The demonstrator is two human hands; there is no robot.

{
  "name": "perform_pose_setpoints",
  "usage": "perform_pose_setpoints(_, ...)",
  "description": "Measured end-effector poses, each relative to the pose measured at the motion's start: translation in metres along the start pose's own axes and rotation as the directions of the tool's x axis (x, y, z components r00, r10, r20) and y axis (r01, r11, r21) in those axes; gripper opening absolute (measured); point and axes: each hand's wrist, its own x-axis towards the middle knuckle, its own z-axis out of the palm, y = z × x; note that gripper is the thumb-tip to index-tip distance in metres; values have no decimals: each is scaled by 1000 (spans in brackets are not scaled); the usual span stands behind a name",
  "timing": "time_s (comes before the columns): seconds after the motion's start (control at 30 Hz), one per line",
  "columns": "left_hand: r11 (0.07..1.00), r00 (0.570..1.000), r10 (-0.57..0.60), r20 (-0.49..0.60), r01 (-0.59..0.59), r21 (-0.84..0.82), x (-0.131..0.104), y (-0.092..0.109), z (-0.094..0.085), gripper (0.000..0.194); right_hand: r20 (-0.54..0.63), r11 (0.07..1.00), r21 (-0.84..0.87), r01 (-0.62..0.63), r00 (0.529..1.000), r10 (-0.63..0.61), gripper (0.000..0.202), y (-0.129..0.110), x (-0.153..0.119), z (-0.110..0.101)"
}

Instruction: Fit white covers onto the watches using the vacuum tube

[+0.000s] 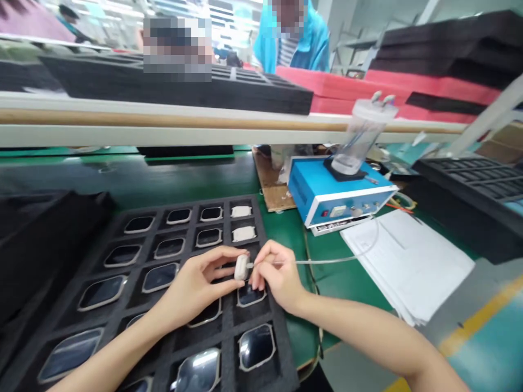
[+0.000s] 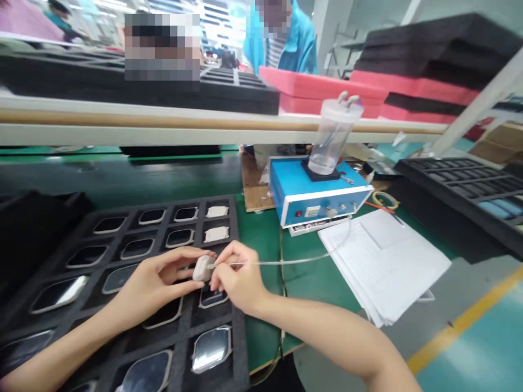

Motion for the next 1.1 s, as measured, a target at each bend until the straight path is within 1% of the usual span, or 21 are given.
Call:
perform_pose_setpoints(0.2,999,999,44,5,-44,28,-1,-1,0,31,7,999,21,29,1000,-29,9,4,1,0)
perform_pose_setpoints(0.37,999,999,35,9,-35,36,-1,3,2,31,16,999,32,37,999,-38,10,4,2,0)
perform_pose_setpoints(0.63,999,999,31,29,-32,24,-1,0,1,33,8,999,17,41,999,-41,10,2,1,2)
perform_pose_setpoints(0.83,1000,1000,27,6,-27,13,-2,2,2,32,3,999,-5,35,999,-35,9,1,1,2)
perform_pose_setpoints(1.1,999,999,33,12,-33,25,-2,2,2,32,16,999,-13,51,999,-50,10,3,1,1)
